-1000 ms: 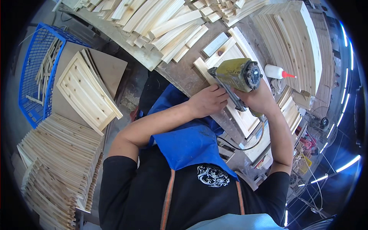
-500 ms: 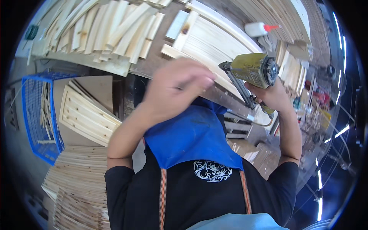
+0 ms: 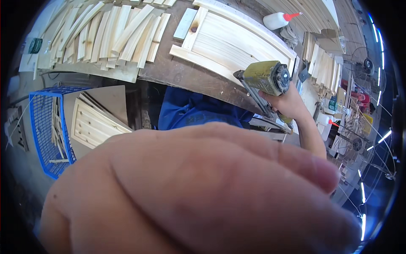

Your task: The person applies glue along the perimeter of wooden boards, places wooden strips onto the glued borders, and secures them with a pneumatic nail gun before stacking the finished panels. Afterwards, the person reloads the nail gun with nails.

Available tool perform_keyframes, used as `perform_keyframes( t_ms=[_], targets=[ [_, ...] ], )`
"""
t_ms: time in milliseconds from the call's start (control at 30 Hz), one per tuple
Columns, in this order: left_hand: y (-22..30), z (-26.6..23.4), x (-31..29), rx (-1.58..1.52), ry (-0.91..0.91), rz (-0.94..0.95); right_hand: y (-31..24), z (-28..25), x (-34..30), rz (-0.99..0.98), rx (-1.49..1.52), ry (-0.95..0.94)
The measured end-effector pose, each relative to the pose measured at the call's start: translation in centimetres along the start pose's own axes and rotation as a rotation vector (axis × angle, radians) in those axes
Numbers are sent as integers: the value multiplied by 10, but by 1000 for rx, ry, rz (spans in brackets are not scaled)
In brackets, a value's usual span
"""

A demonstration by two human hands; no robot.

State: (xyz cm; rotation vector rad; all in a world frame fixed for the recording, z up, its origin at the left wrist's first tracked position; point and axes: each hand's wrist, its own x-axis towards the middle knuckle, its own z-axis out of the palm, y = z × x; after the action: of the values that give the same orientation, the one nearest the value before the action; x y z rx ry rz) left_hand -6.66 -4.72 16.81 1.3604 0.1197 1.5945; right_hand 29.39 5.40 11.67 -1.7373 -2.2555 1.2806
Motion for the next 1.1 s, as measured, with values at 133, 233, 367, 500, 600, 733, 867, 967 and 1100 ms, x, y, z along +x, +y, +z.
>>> perform_keyframes(
  t_ms=[133, 233, 367, 500, 600, 733, 867, 967, 1100],
  targets=[
    [-30, -32, 23, 42, 19, 14, -20, 2, 7, -15, -14, 0],
    [-9, -39, 1, 86, 43, 15, -21, 8, 13, -18, -12, -19],
    [12, -46, -28, 85, 64, 25, -20, 8, 15, 19, -27, -15],
    [-25, -27, -16, -67, 300, -45, 0, 10, 24, -145, -98, 37],
    [-72, -50, -38, 235, 560, 20, 16, 12, 30, -511, -217, 121],
    [-155, -40, -73, 814, 654, -90, 5, 5, 25, -303, -180, 84],
    [-203, -39, -95, 1184, 299, -130, -7, -17, 10, 134, 33, 29],
    [-227, -36, -94, 1262, 188, -84, 14, -38, -8, 216, 49, 48],
    [-246, -30, -78, 1364, 92, -37, 52, -48, -24, 84, -5, 84]
  ],
)
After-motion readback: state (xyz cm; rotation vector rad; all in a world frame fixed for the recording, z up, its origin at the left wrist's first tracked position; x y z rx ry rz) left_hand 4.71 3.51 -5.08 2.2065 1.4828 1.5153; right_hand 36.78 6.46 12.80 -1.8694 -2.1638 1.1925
